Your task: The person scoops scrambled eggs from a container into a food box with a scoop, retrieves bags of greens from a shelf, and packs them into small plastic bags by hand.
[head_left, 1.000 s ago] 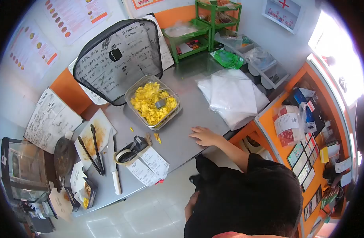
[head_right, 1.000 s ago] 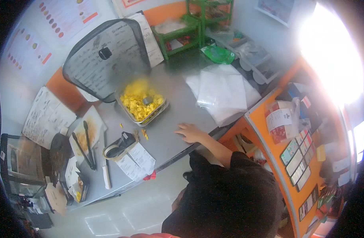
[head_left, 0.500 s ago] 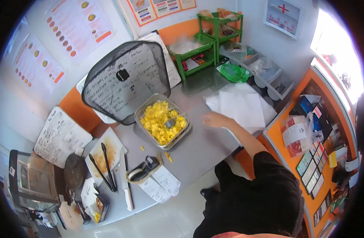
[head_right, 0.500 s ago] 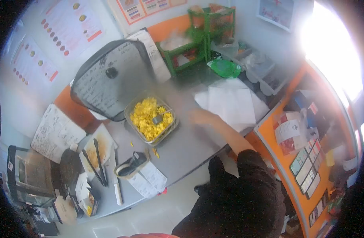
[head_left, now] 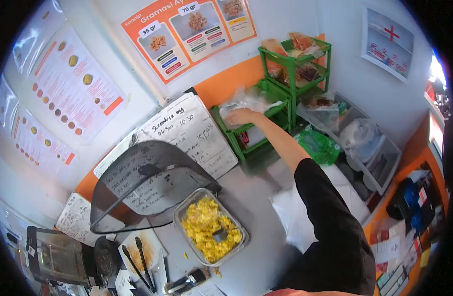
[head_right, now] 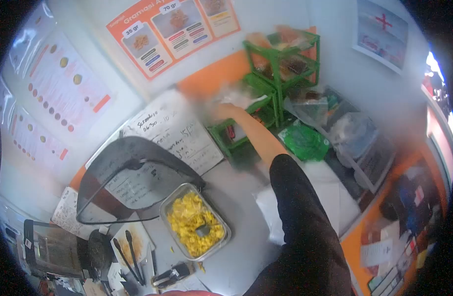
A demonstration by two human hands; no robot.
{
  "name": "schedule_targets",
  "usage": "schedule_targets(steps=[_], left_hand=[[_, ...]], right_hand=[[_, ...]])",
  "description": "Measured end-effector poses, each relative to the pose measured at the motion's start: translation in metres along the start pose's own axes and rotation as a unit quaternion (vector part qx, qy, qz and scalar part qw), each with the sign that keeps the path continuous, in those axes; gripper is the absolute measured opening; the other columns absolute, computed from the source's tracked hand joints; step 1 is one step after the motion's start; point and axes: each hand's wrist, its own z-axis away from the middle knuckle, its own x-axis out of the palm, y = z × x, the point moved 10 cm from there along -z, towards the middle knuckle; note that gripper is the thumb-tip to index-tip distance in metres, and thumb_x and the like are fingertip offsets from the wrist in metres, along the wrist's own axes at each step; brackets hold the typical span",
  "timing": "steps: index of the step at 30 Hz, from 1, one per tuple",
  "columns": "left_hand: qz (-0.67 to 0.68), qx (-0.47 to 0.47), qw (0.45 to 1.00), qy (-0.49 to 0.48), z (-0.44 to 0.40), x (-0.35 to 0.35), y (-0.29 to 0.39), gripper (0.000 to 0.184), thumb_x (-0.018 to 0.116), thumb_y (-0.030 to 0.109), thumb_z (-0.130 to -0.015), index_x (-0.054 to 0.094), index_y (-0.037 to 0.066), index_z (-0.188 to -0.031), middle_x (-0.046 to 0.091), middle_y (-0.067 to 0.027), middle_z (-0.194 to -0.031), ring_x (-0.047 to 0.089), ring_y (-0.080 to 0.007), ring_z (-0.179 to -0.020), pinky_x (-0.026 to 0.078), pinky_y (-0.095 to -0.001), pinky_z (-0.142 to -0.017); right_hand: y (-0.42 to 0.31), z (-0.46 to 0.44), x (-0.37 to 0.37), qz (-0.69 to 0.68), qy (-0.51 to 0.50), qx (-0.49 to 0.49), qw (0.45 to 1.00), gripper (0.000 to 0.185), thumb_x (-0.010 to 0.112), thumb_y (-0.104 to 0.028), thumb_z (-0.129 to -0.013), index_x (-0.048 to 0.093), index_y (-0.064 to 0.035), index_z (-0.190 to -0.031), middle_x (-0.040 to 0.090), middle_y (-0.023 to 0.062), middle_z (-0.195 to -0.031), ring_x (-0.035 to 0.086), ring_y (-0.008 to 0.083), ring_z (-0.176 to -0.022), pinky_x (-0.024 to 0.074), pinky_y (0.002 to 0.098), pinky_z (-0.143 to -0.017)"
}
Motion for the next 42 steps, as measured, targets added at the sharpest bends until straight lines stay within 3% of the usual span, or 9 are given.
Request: schedule_targets(steps=[2,5,7,13,17,21,24,34,42], left_hand=[[0.001,-0.005,1.0,0.001,-0.011,-0.009,0.015,0.052,0.037,0.047,-0.085,0.053,0.007,-0.113,0.05,-0.0193,-0.117,0.045,-0.0309,-0.111,0.035,-0.0379,-0.093],[-0.004,-0.024,1.0,-0.003,-0.029,-0.015,0.031,0.051,0.037,0.047,-0.085,0.053,0.007,-0.113,0.05,-0.0191,-0.117,0.046,-0.0309,-0.11,0.035,-0.0379,-0.093],[-0.006,-0.039,0.999,-0.006,-0.046,-0.013,0.042,0.051,0.037,0.047,-0.085,0.053,0.007,-0.113,0.05,-0.0189,-0.116,0.046,-0.0309,-0.11,0.035,-0.0379,-0.092],[-0.023,-0.047,0.998,-0.024,-0.074,-0.001,0.064,0.05,0.038,0.046,-0.085,0.053,0.007,-0.113,0.051,-0.0185,-0.115,0.047,-0.0309,-0.109,0.036,-0.038,-0.092],[-0.027,-0.046,0.998,-0.029,-0.08,0.002,0.074,0.049,0.039,0.046,-0.085,0.053,0.007,-0.113,0.051,-0.0182,-0.115,0.047,-0.0308,-0.108,0.036,-0.038,-0.091],[-0.026,-0.049,0.998,-0.03,-0.079,0.002,0.075,0.049,0.04,0.045,-0.085,0.053,0.008,-0.113,0.051,-0.018,-0.114,0.048,-0.0308,-0.107,0.037,-0.0381,-0.091],[-0.026,-0.052,0.998,-0.029,-0.076,0.002,0.074,0.048,0.04,0.045,-0.085,0.053,0.008,-0.112,0.052,-0.0178,-0.114,0.048,-0.0308,-0.107,0.037,-0.0381,-0.09],[-0.022,-0.053,0.998,-0.028,-0.071,0.006,0.072,0.047,0.042,0.044,-0.084,0.053,0.008,-0.112,0.053,-0.0171,-0.113,0.049,-0.0307,-0.105,0.038,-0.0382,-0.089],[-0.025,-0.051,0.998,-0.027,-0.065,0.01,0.071,0.045,0.043,0.043,-0.084,0.054,0.008,-0.112,0.053,-0.0166,-0.112,0.05,-0.0307,-0.104,0.039,-0.0383,-0.088]], right_hand=[[0.025,0.013,-0.014,0.165,0.047,0.077,0.982,0.041,0.052,-0.031,-0.079,0.051,-0.0175,-0.117,0.053,0.0096,-0.117,0.053,0.027,-0.1,0.0427,0.0349,-0.085],[0.128,0.004,-0.023,0.127,0.034,0.227,0.965,0.046,0.052,-0.036,-0.079,0.045,-0.027,-0.124,0.048,0.0057,-0.123,0.05,0.0267,-0.105,0.0409,0.0382,-0.088],[0.143,0.016,-0.04,0.208,0.06,0.095,0.972,0.048,0.053,-0.039,-0.078,0.046,-0.0243,-0.123,0.048,0.0087,-0.123,0.051,0.0286,-0.102,0.0412,0.0384,-0.087],[0.14,0.024,-0.045,0.028,-0.042,0.063,0.997,0.049,0.056,-0.04,-0.076,0.049,-0.0193,-0.12,0.044,0.0155,-0.126,0.046,0.0309,-0.111,0.0349,0.0417,-0.094],[0.044,0.032,-0.042,0.041,0.106,-0.124,0.986,0.036,0.057,-0.037,-0.077,0.058,-0.0119,-0.103,0.046,0.017,-0.122,0.045,0.0331,-0.11,0.0343,0.04,-0.094],[0.116,-0.038,-0.009,0.075,0.002,0.054,0.996,0.024,0.056,-0.027,-0.078,0.06,-0.0078,-0.093,0.057,0.0154,-0.102,0.053,0.0305,-0.097,0.041,0.0389,-0.083],[0.106,-0.02,-0.067,-0.04,0.185,0.001,0.982,0.017,0.055,-0.02,-0.078,0.061,-0.0059,-0.086,0.058,0.0147,-0.089,0.055,0.0296,-0.087,0.0434,0.0389,-0.076],[0.151,0.024,-0.138,-0.051,0.34,0.229,0.911,0.016,0.052,-0.013,-0.078,0.061,-0.0055,-0.089,0.056,0.0187,-0.1,0.054,0.0341,-0.091,0.0447,0.04,-0.076],[0.06,0.006,-0.067,0.132,0.096,0.026,0.986,0.019,0.062,-0.023,-0.07,0.068,-0.0058,-0.076,0.041,0.0134,-0.127,0.03,0.035,-0.12,0.0188,0.0466,-0.1]])
